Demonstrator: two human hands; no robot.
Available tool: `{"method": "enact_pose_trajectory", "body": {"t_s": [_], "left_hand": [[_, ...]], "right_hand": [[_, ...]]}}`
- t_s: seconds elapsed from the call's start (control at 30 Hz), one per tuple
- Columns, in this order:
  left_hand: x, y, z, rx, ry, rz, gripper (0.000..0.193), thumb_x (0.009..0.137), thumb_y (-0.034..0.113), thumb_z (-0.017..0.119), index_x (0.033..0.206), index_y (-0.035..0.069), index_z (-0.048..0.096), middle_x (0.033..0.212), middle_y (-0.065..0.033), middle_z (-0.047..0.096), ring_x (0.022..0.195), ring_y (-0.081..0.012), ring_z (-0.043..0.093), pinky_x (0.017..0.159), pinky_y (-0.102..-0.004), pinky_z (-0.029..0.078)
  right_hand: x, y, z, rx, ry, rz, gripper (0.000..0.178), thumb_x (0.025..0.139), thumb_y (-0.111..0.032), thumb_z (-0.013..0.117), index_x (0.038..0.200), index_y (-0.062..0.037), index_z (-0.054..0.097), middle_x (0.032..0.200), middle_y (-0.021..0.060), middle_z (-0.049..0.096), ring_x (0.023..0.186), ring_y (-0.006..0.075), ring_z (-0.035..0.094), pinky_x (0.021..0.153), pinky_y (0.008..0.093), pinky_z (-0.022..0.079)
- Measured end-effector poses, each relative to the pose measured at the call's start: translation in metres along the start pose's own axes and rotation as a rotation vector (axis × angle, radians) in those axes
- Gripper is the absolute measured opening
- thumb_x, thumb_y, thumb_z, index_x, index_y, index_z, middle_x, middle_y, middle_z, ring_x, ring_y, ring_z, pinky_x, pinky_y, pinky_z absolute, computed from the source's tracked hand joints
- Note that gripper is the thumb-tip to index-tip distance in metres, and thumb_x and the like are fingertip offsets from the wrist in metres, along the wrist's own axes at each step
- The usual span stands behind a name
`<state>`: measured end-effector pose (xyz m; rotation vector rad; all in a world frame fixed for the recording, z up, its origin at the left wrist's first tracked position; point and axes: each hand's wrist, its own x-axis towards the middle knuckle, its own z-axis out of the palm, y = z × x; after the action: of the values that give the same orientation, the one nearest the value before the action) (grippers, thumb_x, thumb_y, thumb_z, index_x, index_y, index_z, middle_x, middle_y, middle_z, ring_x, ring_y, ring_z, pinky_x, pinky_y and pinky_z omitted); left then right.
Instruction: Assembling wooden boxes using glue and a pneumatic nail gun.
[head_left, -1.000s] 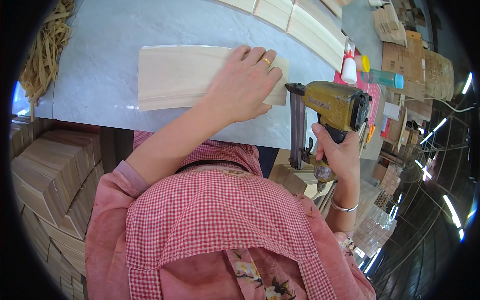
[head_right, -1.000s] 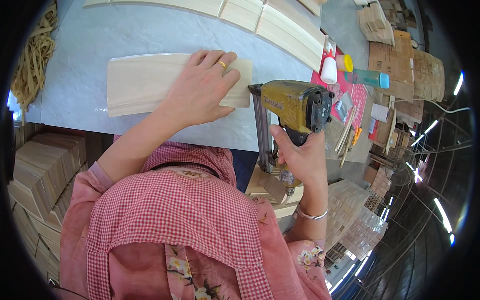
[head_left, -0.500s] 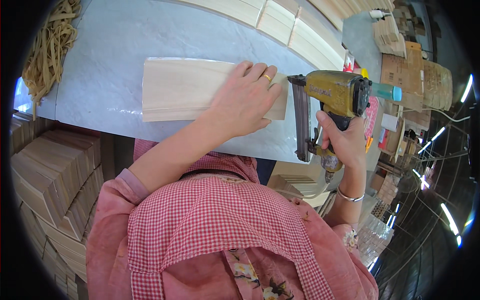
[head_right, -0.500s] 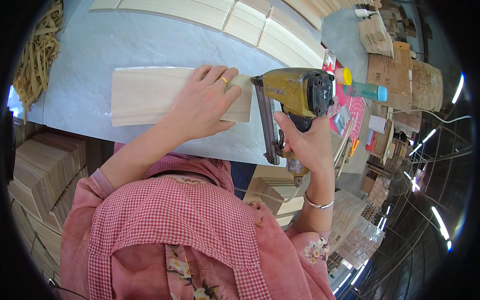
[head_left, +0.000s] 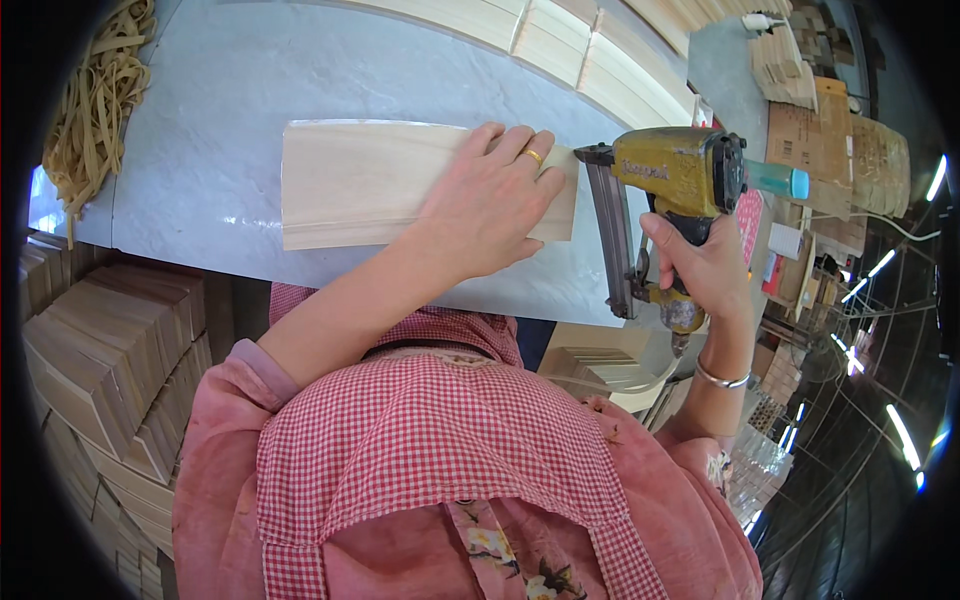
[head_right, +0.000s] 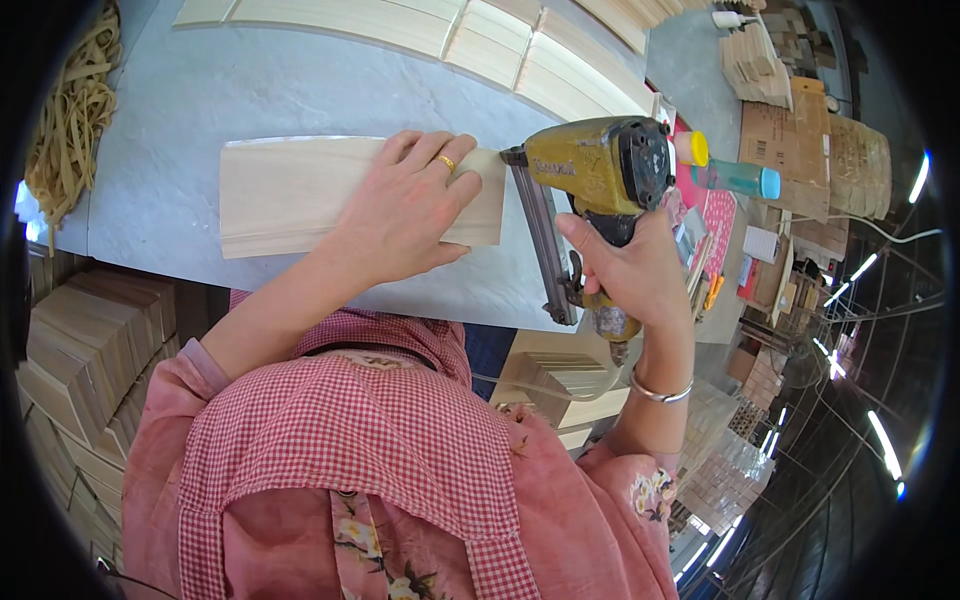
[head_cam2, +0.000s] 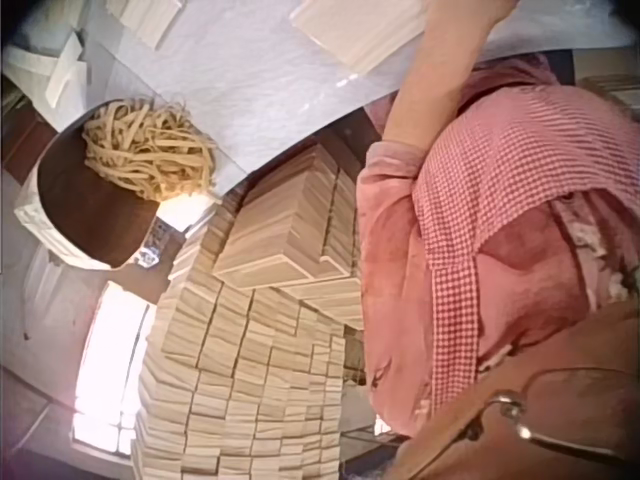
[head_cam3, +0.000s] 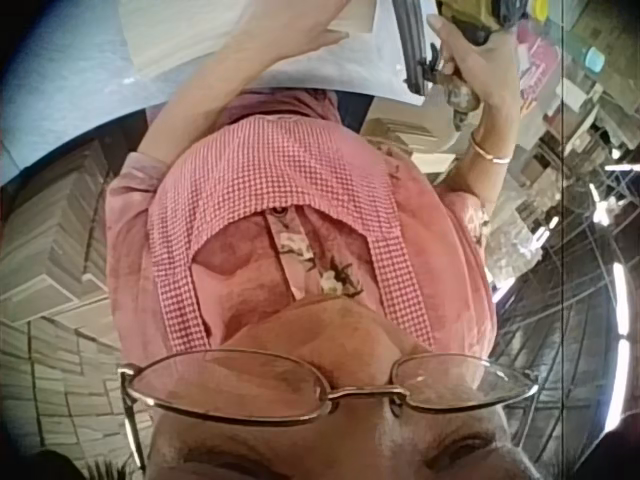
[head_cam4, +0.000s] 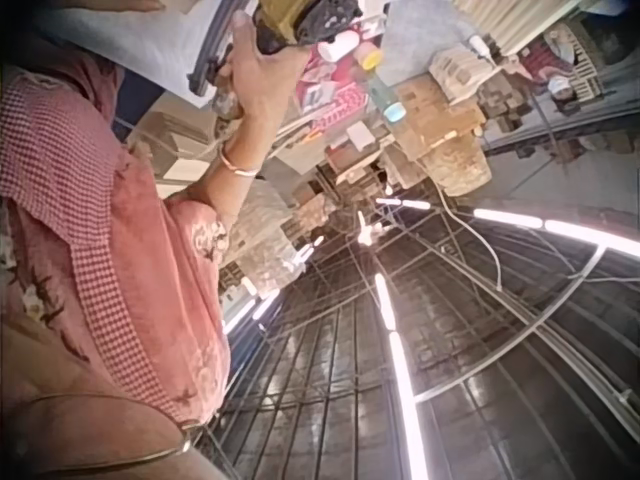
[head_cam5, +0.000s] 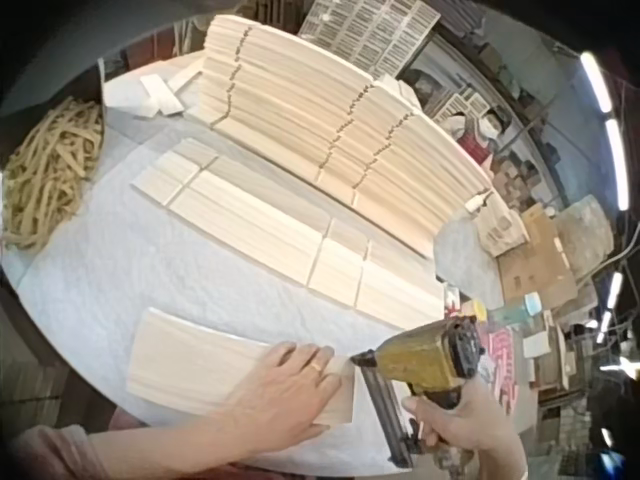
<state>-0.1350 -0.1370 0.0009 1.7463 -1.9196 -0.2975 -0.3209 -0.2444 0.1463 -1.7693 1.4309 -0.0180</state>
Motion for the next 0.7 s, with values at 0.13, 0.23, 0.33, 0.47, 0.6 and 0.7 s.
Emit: {"method": "enact_pose_trajectory", "body": {"t_s": [0.13, 0.23, 0.33, 0.47, 0.6, 0.7], "left_hand": [[-0.004, -0.003, 0.004, -0.001, 0.07, 0.05, 0.057, 0.071, 0.04, 0.086, 0.111, 0.007, 0.063, 0.142, -0.0165, 0.054, 0.133, -0.0333, 0.045, 0.115, -0.0459, 0.031], [-0.016, -0.007, -0.01, -0.098, 0.058, 0.017, 0.074, 0.069, 0.04, 0.089, 0.126, 0.005, 0.059, 0.152, -0.0173, 0.048, 0.149, -0.0356, 0.034, 0.122, -0.0517, 0.025], [-0.052, -0.031, -0.055, 0.052, 0.003, -0.097, 0.094, 0.063, 0.037, 0.092, 0.141, 0.005, 0.051, 0.162, -0.0155, 0.036, 0.155, -0.0325, 0.024, 0.127, -0.054, 0.017], [-0.107, -0.079, -0.105, 0.286, -0.077, -0.219, 0.095, 0.059, 0.027, 0.087, 0.144, 0.003, 0.05, 0.147, -0.0155, 0.052, 0.142, -0.0325, 0.042, 0.121, -0.05, 0.029], [-0.108, -0.084, -0.11, 0.26, -0.029, -0.199, 0.088, 0.057, 0.028, 0.086, 0.135, 0.002, 0.056, 0.136, -0.0147, 0.059, 0.129, -0.0322, 0.052, 0.113, -0.0471, 0.038], [-0.1, -0.074, -0.095, 0.275, -0.001, -0.186, 0.084, 0.054, 0.031, 0.086, 0.128, 0.002, 0.059, 0.129, -0.0137, 0.061, 0.118, -0.0311, 0.056, 0.108, -0.0443, 0.041]], "right_hand": [[0.004, -0.007, -0.004, -0.04, -0.025, 0.027, 0.028, 0.089, -0.019, 0.079, 0.099, 0.0031, 0.065, 0.06, 0.0026, 0.059, 0.043, 0.0097, 0.052, 0.041, 0.0224, 0.041], [-0.003, -0.006, -0.003, -0.026, -0.014, -0.009, 0.027, 0.089, -0.018, 0.078, 0.099, 0.0031, 0.065, 0.06, 0.0027, 0.059, 0.043, 0.0098, 0.051, 0.041, 0.0225, 0.041], [-0.019, 0.012, 0.002, 0.059, 0.084, -0.071, 0.025, 0.089, -0.016, 0.078, 0.098, 0.0032, 0.065, 0.061, 0.003, 0.059, 0.043, 0.0097, 0.051, 0.04, 0.0227, 0.041], [-0.045, 0.03, 0.002, 0.063, 0.101, -0.035, 0.025, 0.089, -0.015, 0.078, 0.098, 0.0037, 0.065, 0.062, 0.0031, 0.06, 0.043, 0.0096, 0.051, 0.04, 0.023, 0.042], [-0.06, 0.039, 0.008, 0.082, 0.077, -0.039, 0.024, 0.089, -0.015, 0.078, 0.098, 0.004, 0.065, 0.064, 0.003, 0.06, 0.044, 0.0094, 0.05, 0.041, 0.0232, 0.042], [-0.07, 0.047, 0.014, 0.1, 0.076, -0.033, 0.024, 0.089, -0.014, 0.078, 0.098, 0.0042, 0.065, 0.064, 0.0028, 0.06, 0.044, 0.0093, 0.05, 0.041, 0.0233, 0.043]]}}
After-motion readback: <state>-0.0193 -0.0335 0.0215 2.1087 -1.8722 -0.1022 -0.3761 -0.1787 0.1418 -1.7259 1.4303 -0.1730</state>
